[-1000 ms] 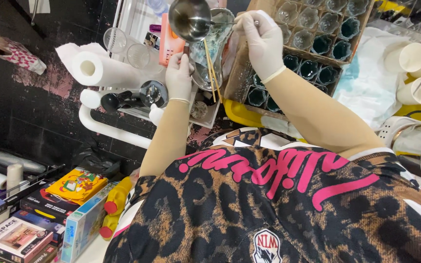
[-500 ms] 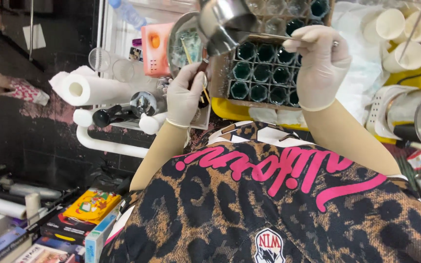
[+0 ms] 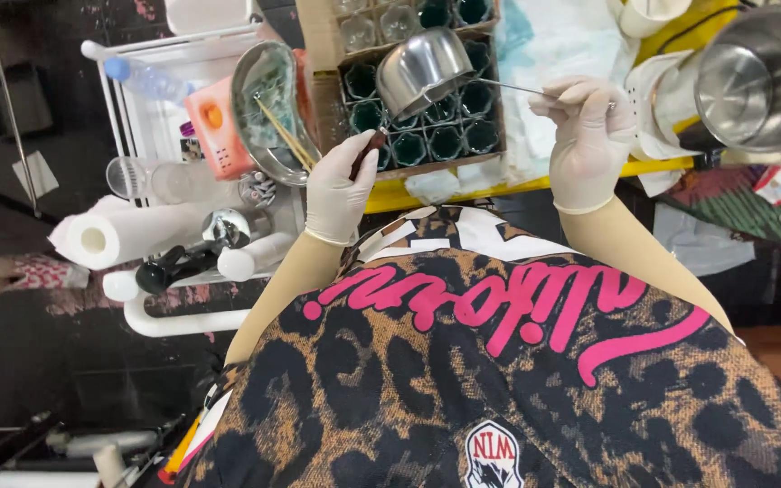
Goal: Cleaning small glass jars and filling them with a dark liquid using a ladle.
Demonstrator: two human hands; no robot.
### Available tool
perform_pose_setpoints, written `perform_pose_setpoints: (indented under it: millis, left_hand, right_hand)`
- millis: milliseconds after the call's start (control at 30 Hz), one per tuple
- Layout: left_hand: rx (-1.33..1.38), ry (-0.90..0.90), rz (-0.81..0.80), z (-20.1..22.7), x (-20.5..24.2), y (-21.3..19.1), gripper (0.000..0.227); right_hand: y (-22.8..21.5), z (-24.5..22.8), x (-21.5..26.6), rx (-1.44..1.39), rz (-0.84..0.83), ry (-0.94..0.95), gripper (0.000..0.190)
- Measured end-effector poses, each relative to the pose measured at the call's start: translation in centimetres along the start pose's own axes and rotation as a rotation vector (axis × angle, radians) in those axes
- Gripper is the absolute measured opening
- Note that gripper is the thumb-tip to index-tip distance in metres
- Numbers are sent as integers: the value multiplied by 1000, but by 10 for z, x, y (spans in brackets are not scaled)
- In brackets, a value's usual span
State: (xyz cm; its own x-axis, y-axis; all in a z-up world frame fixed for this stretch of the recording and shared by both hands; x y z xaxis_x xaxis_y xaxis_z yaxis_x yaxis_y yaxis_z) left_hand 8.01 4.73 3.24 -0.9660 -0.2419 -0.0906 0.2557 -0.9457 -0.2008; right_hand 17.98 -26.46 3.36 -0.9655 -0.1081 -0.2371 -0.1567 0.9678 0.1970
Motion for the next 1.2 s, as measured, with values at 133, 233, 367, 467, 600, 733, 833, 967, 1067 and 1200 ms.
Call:
perform_pose_setpoints:
  millis: [133, 233, 367, 467, 600, 733, 833, 967, 1067, 1200]
  left_hand:
    - [-155, 97, -65, 3, -2, 12, 25]
    - [-264, 215, -87, -1, -4, 19, 26]
    - [-349, 292, -164, -3, -6, 28, 28]
    - [-364, 345, -163, 5, -6, 28, 28]
    - [-340, 273, -182, 12, -12, 26, 27]
    - [-303, 261, -181, 23, -19, 21, 26]
    - [-340, 293, -167, 24, -23, 17, 25]
    - [-270, 190, -170, 18, -28, 14, 25]
    - [-267, 188, -163, 19, -27, 14, 24]
    - [-268, 164, -155, 13, -28, 14, 24]
  right_hand:
    - [-9, 10, 13, -6, 43, 11, 29]
    - [-16, 18, 17, -1, 75, 6, 29]
    - [-16, 23, 20, -14, 53, 41, 30]
    - [-13, 28, 18, -32, 16, 47, 31]
    - [-4, 31, 11, -72, -39, 42, 30]
    - [-1, 31, 8, -45, -57, 14, 32]
    - [-7, 31, 6, -11, -30, -1, 32]
    - [-10, 20, 0, -63, -3, -14, 31]
    - [-5, 18, -1, -10, -55, -46, 32]
    - [-9, 32, 5, 49, -22, -19, 33]
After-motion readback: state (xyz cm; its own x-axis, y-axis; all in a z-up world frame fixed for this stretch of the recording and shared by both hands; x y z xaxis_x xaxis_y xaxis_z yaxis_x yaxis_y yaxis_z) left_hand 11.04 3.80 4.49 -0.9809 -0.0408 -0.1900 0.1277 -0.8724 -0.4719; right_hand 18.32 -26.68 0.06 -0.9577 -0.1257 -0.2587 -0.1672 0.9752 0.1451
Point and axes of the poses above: each hand's wrist, its own x-axis away from the middle knuckle, its own y-axis out of the palm, z = x × y, the point moved 9 cm from there along -x, towards the middle knuckle, and after that the axes turned 15 degrees about x, right-handed, at the moved point
